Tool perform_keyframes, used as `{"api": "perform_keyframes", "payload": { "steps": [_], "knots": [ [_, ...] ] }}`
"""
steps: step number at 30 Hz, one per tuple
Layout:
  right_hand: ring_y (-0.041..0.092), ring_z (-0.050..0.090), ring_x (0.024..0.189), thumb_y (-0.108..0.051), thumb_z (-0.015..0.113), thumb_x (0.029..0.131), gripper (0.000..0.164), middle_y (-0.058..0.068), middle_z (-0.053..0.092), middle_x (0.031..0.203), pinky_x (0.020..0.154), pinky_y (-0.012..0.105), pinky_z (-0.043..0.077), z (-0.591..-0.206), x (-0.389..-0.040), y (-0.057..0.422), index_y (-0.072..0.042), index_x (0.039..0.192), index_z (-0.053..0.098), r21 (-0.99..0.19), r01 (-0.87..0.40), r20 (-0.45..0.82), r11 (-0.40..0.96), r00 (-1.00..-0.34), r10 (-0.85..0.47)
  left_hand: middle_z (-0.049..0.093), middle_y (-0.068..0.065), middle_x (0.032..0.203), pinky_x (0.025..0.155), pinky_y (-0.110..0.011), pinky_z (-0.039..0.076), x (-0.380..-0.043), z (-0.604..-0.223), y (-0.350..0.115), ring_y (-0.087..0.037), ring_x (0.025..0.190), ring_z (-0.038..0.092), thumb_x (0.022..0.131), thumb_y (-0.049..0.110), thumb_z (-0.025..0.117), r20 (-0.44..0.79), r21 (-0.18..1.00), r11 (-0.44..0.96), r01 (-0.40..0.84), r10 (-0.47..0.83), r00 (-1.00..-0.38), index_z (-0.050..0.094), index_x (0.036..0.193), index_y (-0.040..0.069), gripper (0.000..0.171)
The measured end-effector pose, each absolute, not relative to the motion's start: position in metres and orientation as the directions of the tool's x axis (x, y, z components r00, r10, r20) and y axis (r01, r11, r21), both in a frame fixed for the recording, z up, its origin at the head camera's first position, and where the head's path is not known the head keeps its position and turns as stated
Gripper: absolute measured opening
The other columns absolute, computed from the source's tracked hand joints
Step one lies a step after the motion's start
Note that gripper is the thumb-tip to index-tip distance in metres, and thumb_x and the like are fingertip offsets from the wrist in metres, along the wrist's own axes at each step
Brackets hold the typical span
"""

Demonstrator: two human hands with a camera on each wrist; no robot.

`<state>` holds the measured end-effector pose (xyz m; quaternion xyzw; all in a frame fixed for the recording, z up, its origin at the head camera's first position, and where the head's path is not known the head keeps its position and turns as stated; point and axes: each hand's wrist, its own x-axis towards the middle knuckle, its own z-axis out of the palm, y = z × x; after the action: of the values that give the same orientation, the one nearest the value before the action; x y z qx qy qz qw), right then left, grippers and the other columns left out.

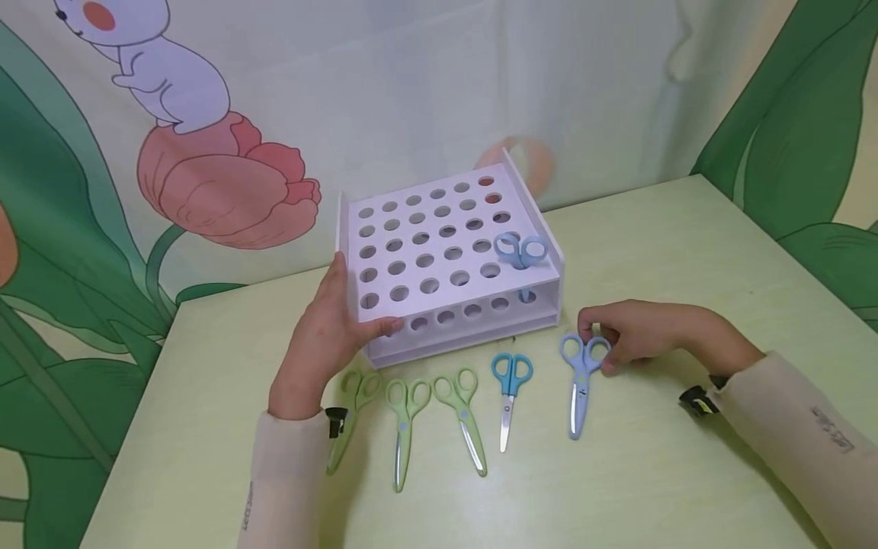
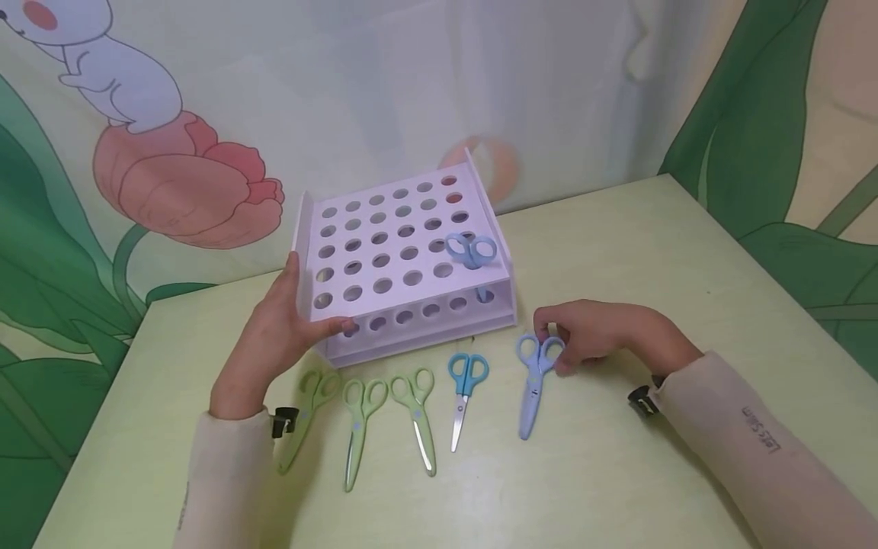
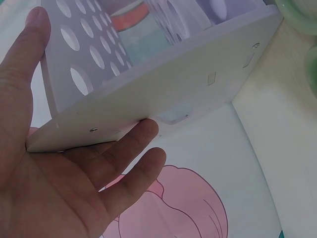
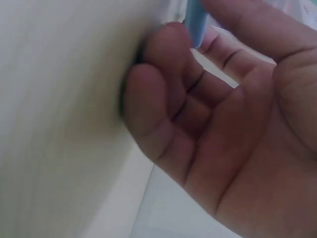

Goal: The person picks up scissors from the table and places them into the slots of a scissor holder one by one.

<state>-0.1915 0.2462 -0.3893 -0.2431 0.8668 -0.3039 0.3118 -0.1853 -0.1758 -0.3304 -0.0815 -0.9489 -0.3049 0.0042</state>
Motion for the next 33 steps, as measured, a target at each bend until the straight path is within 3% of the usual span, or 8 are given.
{"api": "perform_keyframes", "payload": {
  "steps": [9, 16, 20, 23, 33],
  "knots": [
    [0.019, 0.051, 0.061, -0.007, 0.077, 0.087, 0.032, 0.006, 0.054, 0.074, 0.061, 0.031, 0.043, -0.379, -0.194, 0.256, -0.010, 0.109, 0.053, -0.735, -0.129, -0.425, 0.665, -0.677, -0.601, 0.025, -0.013, 0.161, 0.103, -0.049, 0.038, -0.185, -0.332, -0.176, -0.031, 0.122, 0.045, 0.077, 0.045, 0.088, 0.065, 0.573, 0.803, 0.163, 0.155, -0.986, -0.003, 0.162, 0.008, 0.130],
    [0.028, 0.063, 0.078, 0.001, 0.067, 0.093, 0.030, 0.016, 0.063, 0.087, 0.072, 0.036, 0.054, -0.368, -0.196, 0.261, 0.000, 0.116, 0.047, -0.896, -0.063, -0.280, 0.440, -0.690, -0.668, 0.023, -0.013, 0.163, 0.104, -0.049, 0.038, -0.186, -0.331, -0.175, -0.031, 0.125, 0.044, 0.077, 0.045, 0.088, 0.065, 0.567, 0.808, 0.163, 0.153, -0.986, -0.003, 0.162, 0.008, 0.130],
    [0.037, 0.069, 0.082, -0.001, 0.063, 0.098, 0.025, 0.023, 0.067, 0.092, 0.076, 0.042, 0.057, -0.360, -0.195, 0.259, 0.002, 0.119, 0.049, -0.936, -0.111, -0.165, 0.333, -0.698, -0.697, 0.023, -0.014, 0.162, 0.103, -0.049, 0.039, -0.185, -0.331, -0.176, -0.031, 0.123, 0.046, 0.076, 0.044, 0.088, 0.072, 0.569, 0.806, 0.165, 0.151, -0.986, -0.003, 0.162, 0.008, 0.130],
    [0.039, 0.070, 0.082, -0.003, 0.059, 0.101, 0.020, 0.021, 0.070, 0.095, 0.075, 0.043, 0.058, -0.355, -0.192, 0.254, 0.000, 0.120, 0.053, -0.939, -0.168, -0.093, 0.301, -0.717, -0.691, 0.022, -0.013, 0.163, 0.103, -0.048, 0.039, -0.185, -0.331, -0.176, -0.031, 0.124, 0.045, 0.077, 0.043, 0.088, 0.071, 0.569, 0.807, 0.160, 0.146, -0.987, -0.002, 0.162, 0.008, 0.130],
    [0.028, 0.072, 0.073, 0.005, 0.052, 0.102, 0.023, 0.019, 0.070, 0.096, 0.068, 0.038, 0.059, -0.330, -0.174, 0.231, 0.001, 0.122, 0.064, -0.886, -0.371, 0.174, 0.279, -0.823, -0.541, 0.022, -0.011, 0.164, 0.102, -0.048, 0.040, -0.185, -0.331, -0.175, -0.030, 0.123, 0.046, 0.077, 0.044, 0.088, 0.095, 0.562, 0.809, 0.175, 0.147, -0.985, 0.000, 0.163, 0.008, 0.128]
  ]
}}
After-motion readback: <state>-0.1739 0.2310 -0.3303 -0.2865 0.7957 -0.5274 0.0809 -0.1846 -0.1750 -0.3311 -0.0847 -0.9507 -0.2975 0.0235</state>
